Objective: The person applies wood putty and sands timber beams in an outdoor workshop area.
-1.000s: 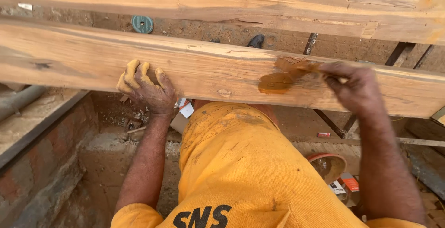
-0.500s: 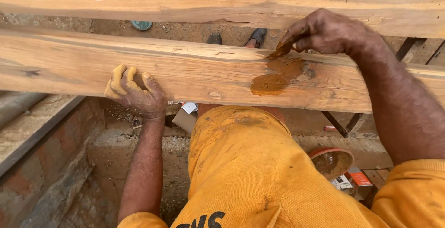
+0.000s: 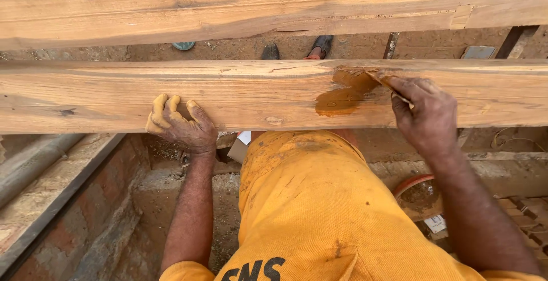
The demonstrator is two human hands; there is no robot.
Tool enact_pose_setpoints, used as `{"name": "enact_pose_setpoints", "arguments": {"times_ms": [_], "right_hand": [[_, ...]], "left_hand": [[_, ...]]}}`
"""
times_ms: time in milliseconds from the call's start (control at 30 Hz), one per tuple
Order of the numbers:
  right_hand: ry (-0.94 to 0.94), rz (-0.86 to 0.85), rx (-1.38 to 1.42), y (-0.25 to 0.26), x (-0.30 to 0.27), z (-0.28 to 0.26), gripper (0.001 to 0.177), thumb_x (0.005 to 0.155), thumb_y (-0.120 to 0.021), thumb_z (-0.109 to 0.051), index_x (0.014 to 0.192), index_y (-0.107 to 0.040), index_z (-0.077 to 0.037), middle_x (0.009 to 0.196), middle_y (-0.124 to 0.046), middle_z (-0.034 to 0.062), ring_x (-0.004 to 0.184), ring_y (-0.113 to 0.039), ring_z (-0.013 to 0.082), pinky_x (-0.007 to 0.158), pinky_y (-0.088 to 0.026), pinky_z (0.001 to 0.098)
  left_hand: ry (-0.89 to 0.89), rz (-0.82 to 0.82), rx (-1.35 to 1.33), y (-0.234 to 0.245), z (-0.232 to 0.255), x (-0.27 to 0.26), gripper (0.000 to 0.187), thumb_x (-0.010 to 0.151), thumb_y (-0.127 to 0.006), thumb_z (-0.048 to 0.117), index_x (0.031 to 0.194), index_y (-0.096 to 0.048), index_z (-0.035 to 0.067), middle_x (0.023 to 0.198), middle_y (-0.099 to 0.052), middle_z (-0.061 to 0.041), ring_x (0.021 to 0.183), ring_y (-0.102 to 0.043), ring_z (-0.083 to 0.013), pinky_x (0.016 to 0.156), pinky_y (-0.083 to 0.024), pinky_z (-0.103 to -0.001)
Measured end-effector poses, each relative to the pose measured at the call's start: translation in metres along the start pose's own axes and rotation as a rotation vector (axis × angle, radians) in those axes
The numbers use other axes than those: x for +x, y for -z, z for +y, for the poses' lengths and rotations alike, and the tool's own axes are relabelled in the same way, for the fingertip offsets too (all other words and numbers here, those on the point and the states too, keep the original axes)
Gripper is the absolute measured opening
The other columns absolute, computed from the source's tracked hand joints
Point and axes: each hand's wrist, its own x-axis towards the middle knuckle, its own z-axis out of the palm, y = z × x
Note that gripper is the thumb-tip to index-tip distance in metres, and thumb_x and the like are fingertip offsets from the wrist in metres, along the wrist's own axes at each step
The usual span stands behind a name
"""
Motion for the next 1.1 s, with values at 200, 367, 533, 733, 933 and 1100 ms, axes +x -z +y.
{"name": "enact_pose_setpoints", "arguments": {"times_ms": [200,367,533,733,933,1100], "right_hand": [[-0.155,0.335,-0.010,-0.032,-0.009,-0.033,0.024,0.099,-0.073,0.000,0.123,-0.073,-0.001,0.109,-0.076,0.0161,0.098,-0.073,0.0277,0.087,-0.061,0.0427],[-0.174,0.331,-0.021,-0.028,0.002,-0.067,0.028,0.096,-0.071,0.003,0.124,-0.073,0.000,0.110,-0.075,0.0180,0.101,-0.072,0.0331,0.090,-0.058,0.0459],[-0.110,0.312,0.016,-0.029,0.003,-0.092,0.032,0.090,-0.072,0.004,0.122,-0.072,0.000,0.115,-0.075,0.0180,0.105,-0.071,0.0350,0.092,-0.057,0.0470],[-0.033,0.198,-0.033,-0.026,0.008,-0.098,0.033,0.089,-0.072,0.000,0.122,-0.073,-0.003,0.116,-0.076,0.0139,0.106,-0.072,0.0297,0.093,-0.058,0.0437],[-0.007,0.013,-0.041,-0.048,-0.015,-0.061,0.022,0.098,-0.071,-0.009,0.119,-0.076,-0.009,0.105,-0.079,0.0094,0.093,-0.073,0.0195,0.081,-0.061,0.0379],[-0.314,0.095,-0.069,-0.031,-0.024,-0.021,0.023,0.108,-0.069,-0.015,0.131,-0.075,-0.014,0.107,-0.078,0.0097,0.079,-0.071,0.0178,0.068,-0.058,0.0353]], "left_hand": [[-0.017,0.000,-0.007,0.003,0.002,0.003,0.032,0.112,-0.048,0.035,0.123,-0.057,0.007,0.137,-0.051,-0.012,0.124,-0.040,-0.0304,0.110,-0.034,-0.055],[-0.038,-0.010,-0.019,0.002,0.001,0.005,0.032,0.112,-0.048,0.036,0.123,-0.057,0.007,0.135,-0.051,-0.012,0.123,-0.039,-0.0303,0.109,-0.034,-0.054],[-0.052,0.036,-0.017,0.000,-0.003,0.003,0.033,0.111,-0.047,0.037,0.122,-0.058,0.008,0.134,-0.052,-0.011,0.122,-0.040,-0.0293,0.108,-0.034,-0.054],[-0.028,0.029,-0.003,-0.008,-0.008,-0.002,0.034,0.110,-0.046,0.039,0.120,-0.058,0.009,0.132,-0.052,-0.010,0.121,-0.039,-0.0278,0.107,-0.033,-0.054],[-0.035,0.016,-0.023,-0.004,-0.007,0.000,0.035,0.112,-0.046,0.039,0.123,-0.057,0.007,0.134,-0.051,-0.012,0.123,-0.038,-0.0284,0.108,-0.034,-0.055],[-0.034,0.041,-0.025,-0.004,-0.007,-0.003,0.033,0.112,-0.046,0.037,0.122,-0.057,0.008,0.133,-0.051,-0.011,0.124,-0.039,-0.0289,0.108,-0.034,-0.055]]}}
